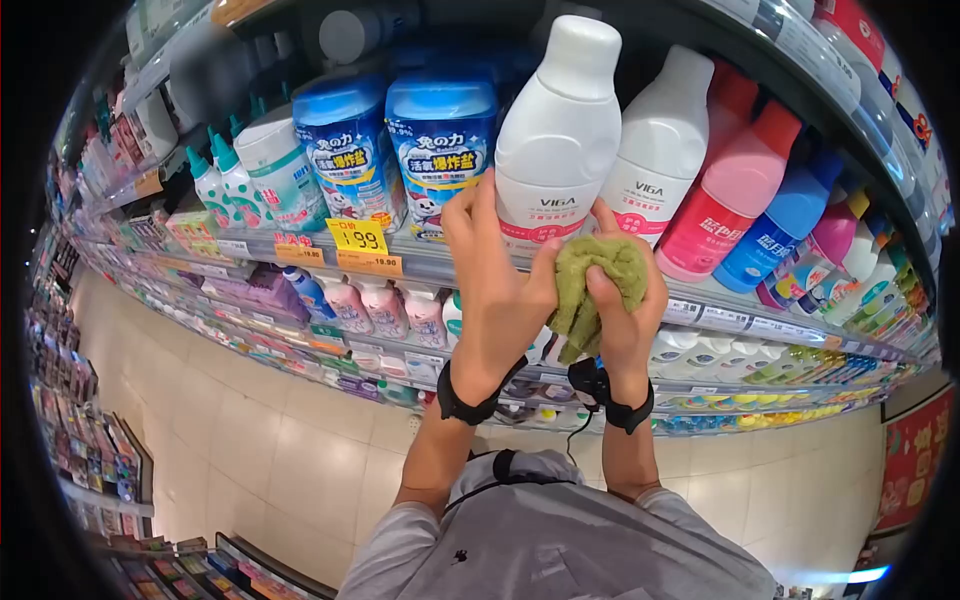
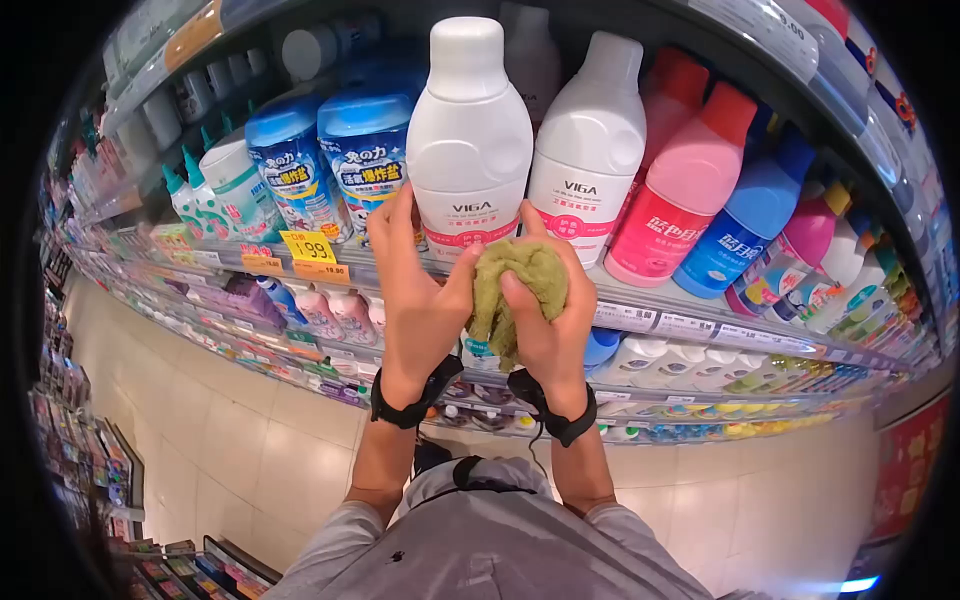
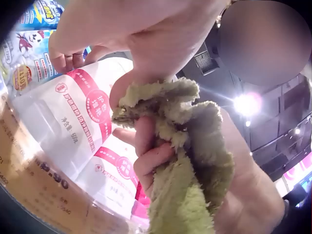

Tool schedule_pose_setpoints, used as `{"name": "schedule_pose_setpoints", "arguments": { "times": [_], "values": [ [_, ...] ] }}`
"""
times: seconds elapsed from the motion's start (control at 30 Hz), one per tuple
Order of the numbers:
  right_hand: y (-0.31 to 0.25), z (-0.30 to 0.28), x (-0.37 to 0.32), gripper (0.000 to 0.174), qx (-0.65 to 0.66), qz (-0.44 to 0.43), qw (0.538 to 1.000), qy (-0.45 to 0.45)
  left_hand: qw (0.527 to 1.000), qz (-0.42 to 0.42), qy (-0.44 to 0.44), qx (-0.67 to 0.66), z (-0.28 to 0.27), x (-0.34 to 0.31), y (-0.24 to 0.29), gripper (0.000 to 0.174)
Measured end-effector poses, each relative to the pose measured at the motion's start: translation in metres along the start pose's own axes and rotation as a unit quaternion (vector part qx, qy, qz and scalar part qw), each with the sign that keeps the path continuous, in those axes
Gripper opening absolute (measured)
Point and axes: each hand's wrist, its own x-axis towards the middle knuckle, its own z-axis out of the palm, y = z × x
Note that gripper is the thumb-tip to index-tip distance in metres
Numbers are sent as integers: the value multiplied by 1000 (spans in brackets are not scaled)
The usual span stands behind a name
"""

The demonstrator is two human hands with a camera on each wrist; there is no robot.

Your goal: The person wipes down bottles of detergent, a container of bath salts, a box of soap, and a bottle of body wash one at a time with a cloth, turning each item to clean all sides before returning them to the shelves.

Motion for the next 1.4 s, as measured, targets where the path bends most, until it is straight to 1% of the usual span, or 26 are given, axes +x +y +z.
{"name": "schedule_pose_setpoints", "arguments": {
  "times": [0.07, 0.17, 0.23, 0.27, 0.37, 0.4, 0.47, 0.53, 0.63, 0.67, 0.77, 0.8, 0.87, 0.9, 0.93, 0.97, 1.0, 1.03, 1.07, 1.1, 1.13, 1.17, 1.2, 1.27, 1.37, 1.4],
  "values": [
    [1, 1, -3, 32, 33, 7, 999, 23, 999, -26, -8, -29, 1, 2, 5, 78],
    [-4, -7, -10, 32, 25, -11, 999, 24, 992, -37, 11, -121, 13, 3, -3, 74],
    [-7, -9, -23, 32, -4, 53, 997, 55, 977, -27, -1, -210, 19, -3, 3, 76],
    [-4, -10, -25, 31, -14, 30, 998, 58, 968, -2, 24, -249, 24, -4, 5, 65],
    [-2, -17, -31, 28, -32, 2, 999, 35, 982, -8, 7, -189, 18, -11, 4, 63],
    [-1, -22, -34, 42, -30, 27, 999, 4, 980, -34, 5, -194, 18, -16, -5, 66],
    [-11, -19, -32, 42, 32, 27, 999, 6, 975, -85, 1, -205, 17, -26, -22, 72],
    [-15, -26, -37, 40, 101, 45, 994, -7, 981, -6, 33, -192, 2, -17, -18, 78],
    [-10, -43, -52, 48, 95, 74, 992, 40, 973, 22, 69, -221, -27, -23, 11, 86],
    [-1, -54, -61, 62, 53, 87, 994, 45, 963, 33, 85, -255, -30, -30, 9, 88],
    [-1, -68, -76, 70, 113, 120, 981, 100, 954, -10, 56, -296, -46, -63, -1, 97],
    [-8, -70, -78, 73, 132, 132, 978, 93, 941, -18, 74, -329, -38, -76, 7, 97],
    [-16, -70, -82, 75, 184, 123, 971, 90, 929, -48, 23, -365, -41, -97, 20, 83],
    [-21, -70, -83, 76, 210, 118, 967, 88, 925, -35, -17, -379, -40, -105, 21, 79],
    [-32, -65, -85, 83, 176, 128, 974, 60, 918, -21, -56, -393, -34, -114, 19, 75],
    [-36, -60, -88, 86, 148, 136, 979, -22, 909, -8, -96, -406, -29, -121, 14, 71],
    [-39, -54, -92, 89, 119, 145, 977, -103, 905, -5, -240, -352, -29, -125, 1, 72],
    [-43, -52, -95, 92, 89, 152, 967, -183, 902, -20, -271, -335, -22, -140, -1, 75],
    [-48, -54, -95, 92, 45, 90, 977, -189, 907, -58, -247, -336, -9, -159, 2, 78],
    [-53, -57, -90, 92, -1, 29, 981, -194, 912, -102, -203, -341, -1, -171, 7, 81],
    [-57, -58, -89, 91, -31, -17, 981, -192, 912, -124, -190, -340, 6, -178, 9, 84],
    [-62, -59, -87, 90, -61, -63, 979, -186, 916, -91, -236, -312, 6, -179, 3, 85],
    [-67, -55, -90, 89, -74, -91, 978, -174, 901, -120, -271, -317, 3, -180, 8, 92],
    [-62, -52, -95, 85, -118, -153, 971, -143, 886, -194, -257, -333, -4, -184, 9, 89],
    [-38, -68, -113, 81, -118, -6, 979, -165, 858, -297, -229, -351, -18, -185, 7, 86],
    [-22, -72, -129, 79, -66, 45, 985, -150, 849, -329, -216, -354, -22, -184, 5, 85]
  ]
}}
